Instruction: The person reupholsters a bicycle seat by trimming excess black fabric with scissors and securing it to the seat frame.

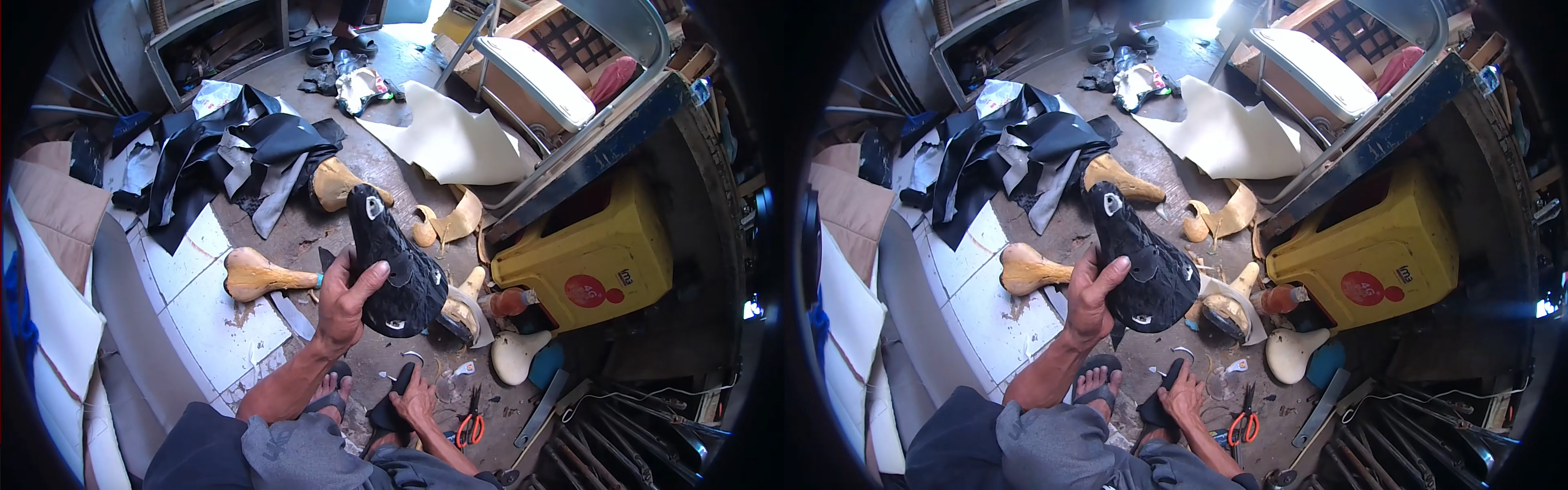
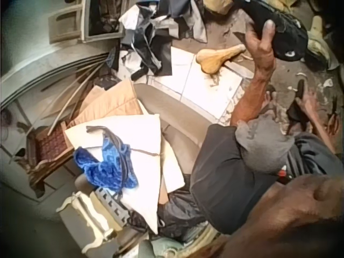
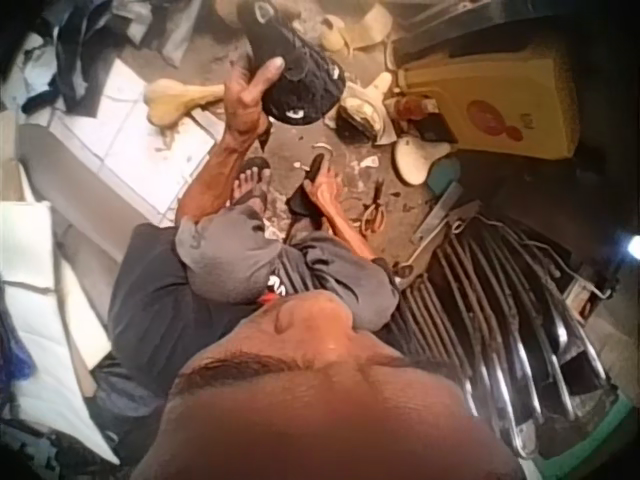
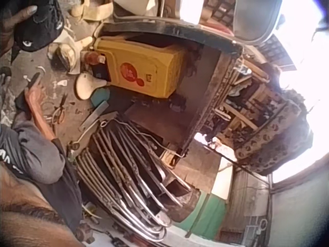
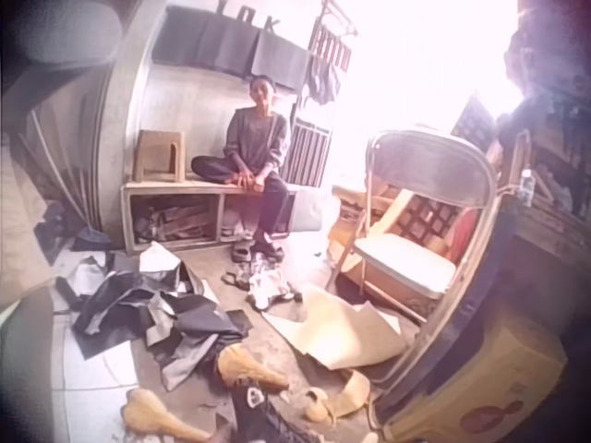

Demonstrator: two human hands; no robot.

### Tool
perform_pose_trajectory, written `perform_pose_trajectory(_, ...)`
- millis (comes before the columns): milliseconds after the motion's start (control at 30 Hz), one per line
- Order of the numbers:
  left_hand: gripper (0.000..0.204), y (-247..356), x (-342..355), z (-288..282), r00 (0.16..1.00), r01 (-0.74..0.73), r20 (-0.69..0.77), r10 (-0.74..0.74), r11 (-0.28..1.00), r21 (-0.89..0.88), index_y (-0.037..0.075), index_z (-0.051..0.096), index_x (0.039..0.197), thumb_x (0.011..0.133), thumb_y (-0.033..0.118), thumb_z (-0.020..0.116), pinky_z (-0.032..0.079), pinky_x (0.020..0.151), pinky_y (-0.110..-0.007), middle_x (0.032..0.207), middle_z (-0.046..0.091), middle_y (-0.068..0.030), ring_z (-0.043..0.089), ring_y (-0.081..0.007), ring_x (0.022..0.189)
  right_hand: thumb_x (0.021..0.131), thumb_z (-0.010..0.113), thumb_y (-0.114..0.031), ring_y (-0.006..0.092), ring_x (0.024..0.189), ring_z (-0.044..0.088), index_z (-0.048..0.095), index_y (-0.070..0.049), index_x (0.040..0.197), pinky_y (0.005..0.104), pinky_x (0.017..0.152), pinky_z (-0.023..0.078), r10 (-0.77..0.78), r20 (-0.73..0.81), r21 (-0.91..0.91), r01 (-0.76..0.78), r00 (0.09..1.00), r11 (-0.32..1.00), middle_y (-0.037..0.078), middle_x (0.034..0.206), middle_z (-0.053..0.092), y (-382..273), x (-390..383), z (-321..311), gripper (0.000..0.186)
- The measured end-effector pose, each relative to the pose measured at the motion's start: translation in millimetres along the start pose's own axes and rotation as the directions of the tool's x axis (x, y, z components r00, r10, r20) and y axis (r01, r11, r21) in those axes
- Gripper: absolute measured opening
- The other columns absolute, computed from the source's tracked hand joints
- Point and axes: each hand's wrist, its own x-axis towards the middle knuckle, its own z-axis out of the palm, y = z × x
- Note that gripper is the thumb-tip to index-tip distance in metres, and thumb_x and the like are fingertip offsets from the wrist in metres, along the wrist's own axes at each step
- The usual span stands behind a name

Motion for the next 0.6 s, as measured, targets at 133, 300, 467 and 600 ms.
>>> perform_pose_trajectory(133,0.024,3.2,-3.7,1.9,1.0,0.009,0.018,-0.009,1.0,0.0,0.0,0.059,0.118,0.097,0.009,0.069,0.055,0.09,-0.029,0.11,0.071,-0.0093,0.068,-0.013,0.096,0.079,0.076,-0.024,0.0483,0.122,0.054,0.021,-0.004,0.16,0.0537,0.107,0.044,-0.06,-0.082,0.163,0.073,0.995,0.984,0.028,0.135,0.054,3.7,-5.4,-10.1,0.1)
perform_pose_trajectory(300,0.023,8.5,-3.8,0.3,1.0,0.01,0.015,-0.01,0.999,-0.046,0.0,0.06,0.116,0.097,0.008,0.068,0.054,0.093,-0.03,0.11,0.071,-0.0088,0.067,-0.0133,0.097,0.088,0.067,-0.021,0.0309,0.106,0.066,0.043,-0.004,0.15,0.0392,0.095,0.051,0.02,-0.321,0.608,0.19,0.947,0.771,0.022,0.12,0.065,-23.3,-11.8,-112.7,0.069)
perform_pose_trajectory(467,0.019,21.2,-16.1,29.7,0.994,-0.055,0.09,0.061,0.996,-0.071,0.001,0.061,0.113,0.097,0.009,0.069,0.052,0.093,-0.03,0.108,0.071,-0.0078,0.066,-0.0119,0.096,0.095,0.066,-0.032,0.0167,0.077,0.066,0.065,-0.005,0.128,0.0342,0.072,0.054,-0.309,-0.476,0.617,0.563,0.824,0.55,0.005,0.087,0.069,-39.4,-75.1,-219.6,0.043)
perform_pose_trajectory(600,0.015,13.7,-18.6,32.1,0.973,-0.214,0.107,0.203,0.971,0.109,0.003,0.061,0.107,0.097,0.008,0.07,0.05,0.086,-0.026,0.102,0.069,-0.0048,0.062,-0.0076,0.091,0.088,0.077,-0.033,0.0265,0.06,0.072,0.059,-0.006,0.141,0.0368,0.056,0.055,-0.643,-0.408,-0.041,0.69,0.648,0.722,0.012,0.076,0.072,-99.9,-86.6,-225.9,0.062)
